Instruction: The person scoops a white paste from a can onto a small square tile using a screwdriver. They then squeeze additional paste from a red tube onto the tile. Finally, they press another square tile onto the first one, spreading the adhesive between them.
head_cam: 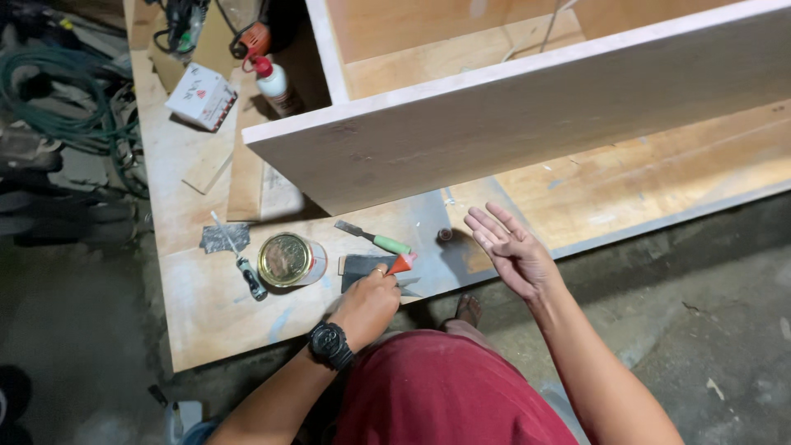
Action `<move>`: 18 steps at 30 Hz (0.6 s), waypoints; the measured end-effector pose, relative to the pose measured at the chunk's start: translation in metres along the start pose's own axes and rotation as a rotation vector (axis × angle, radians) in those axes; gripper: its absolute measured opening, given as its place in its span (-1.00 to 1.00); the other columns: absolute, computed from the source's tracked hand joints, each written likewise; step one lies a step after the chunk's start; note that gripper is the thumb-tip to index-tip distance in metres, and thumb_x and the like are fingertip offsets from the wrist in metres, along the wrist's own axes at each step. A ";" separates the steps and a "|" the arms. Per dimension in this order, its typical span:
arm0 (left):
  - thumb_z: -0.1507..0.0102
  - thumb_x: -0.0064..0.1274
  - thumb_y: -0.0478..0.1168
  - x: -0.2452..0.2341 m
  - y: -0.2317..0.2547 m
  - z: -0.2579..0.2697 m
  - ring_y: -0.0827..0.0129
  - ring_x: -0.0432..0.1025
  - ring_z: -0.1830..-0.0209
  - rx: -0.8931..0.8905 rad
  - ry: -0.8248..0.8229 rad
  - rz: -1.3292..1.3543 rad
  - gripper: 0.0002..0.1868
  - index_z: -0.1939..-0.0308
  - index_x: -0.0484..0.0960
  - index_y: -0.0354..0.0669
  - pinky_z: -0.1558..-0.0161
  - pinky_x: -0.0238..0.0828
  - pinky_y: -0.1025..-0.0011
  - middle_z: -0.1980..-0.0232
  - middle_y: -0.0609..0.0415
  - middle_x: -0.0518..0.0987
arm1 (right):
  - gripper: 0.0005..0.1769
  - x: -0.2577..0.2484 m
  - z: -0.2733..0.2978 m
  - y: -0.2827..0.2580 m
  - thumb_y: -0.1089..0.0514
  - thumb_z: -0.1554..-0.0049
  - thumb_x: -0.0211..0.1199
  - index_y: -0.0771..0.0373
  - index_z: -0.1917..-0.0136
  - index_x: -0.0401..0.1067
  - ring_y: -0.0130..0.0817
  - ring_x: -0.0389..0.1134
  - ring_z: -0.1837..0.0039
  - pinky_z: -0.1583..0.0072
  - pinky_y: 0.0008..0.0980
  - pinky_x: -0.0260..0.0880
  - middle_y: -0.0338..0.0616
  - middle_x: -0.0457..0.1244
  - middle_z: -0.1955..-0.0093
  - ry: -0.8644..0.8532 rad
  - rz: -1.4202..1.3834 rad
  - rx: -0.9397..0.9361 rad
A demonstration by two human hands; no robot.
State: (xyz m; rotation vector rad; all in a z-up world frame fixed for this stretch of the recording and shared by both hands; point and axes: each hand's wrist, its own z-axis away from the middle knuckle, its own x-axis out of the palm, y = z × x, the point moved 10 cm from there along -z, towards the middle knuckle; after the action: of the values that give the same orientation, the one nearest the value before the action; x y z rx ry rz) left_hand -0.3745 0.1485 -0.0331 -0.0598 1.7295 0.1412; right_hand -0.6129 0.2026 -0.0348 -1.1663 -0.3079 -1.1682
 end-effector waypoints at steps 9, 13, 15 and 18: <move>-0.32 0.15 -0.32 0.009 0.008 -0.008 0.03 0.44 -0.09 -0.002 -0.008 0.019 -0.81 0.40 0.60 -0.05 0.20 0.48 0.36 0.33 0.14 0.49 | -0.44 0.006 0.009 0.008 0.57 -0.05 0.31 0.51 -0.34 0.48 0.25 0.38 -0.53 -0.53 -0.06 0.40 0.40 0.37 -0.43 -0.014 0.117 -0.154; -0.26 0.20 -0.32 0.016 0.011 -0.010 0.05 0.46 -0.07 0.010 -0.017 0.018 -0.86 0.40 0.64 -0.05 0.19 0.51 0.36 0.33 0.13 0.53 | -0.68 -0.012 0.004 0.010 0.56 -0.08 0.39 0.54 -0.13 0.57 0.15 0.57 -0.19 -0.30 -0.17 0.61 0.40 0.46 -0.13 0.057 0.137 -0.211; -0.29 0.19 -0.30 0.025 0.009 -0.010 0.05 0.45 -0.08 0.002 -0.015 0.053 -0.86 0.39 0.63 -0.05 0.17 0.52 0.33 0.31 0.13 0.53 | -0.71 0.001 0.013 -0.002 0.56 -0.07 0.42 0.57 -0.09 0.58 0.13 0.59 -0.09 -0.22 -0.17 0.66 0.41 0.47 -0.05 0.085 0.186 -0.272; -0.25 0.21 -0.31 0.014 0.012 -0.014 0.05 0.47 -0.07 0.018 -0.010 0.041 -0.88 0.39 0.64 -0.06 0.17 0.53 0.34 0.32 0.11 0.54 | -0.76 -0.004 0.011 -0.009 0.54 -0.09 0.44 0.58 -0.06 0.58 0.13 0.59 -0.04 -0.18 -0.12 0.68 0.41 0.46 0.01 0.118 0.220 -0.331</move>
State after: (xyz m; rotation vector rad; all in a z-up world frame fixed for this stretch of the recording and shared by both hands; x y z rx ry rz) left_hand -0.3920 0.1587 -0.0436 -0.0104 1.7225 0.1555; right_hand -0.6182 0.2146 -0.0286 -1.3730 0.1073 -1.1131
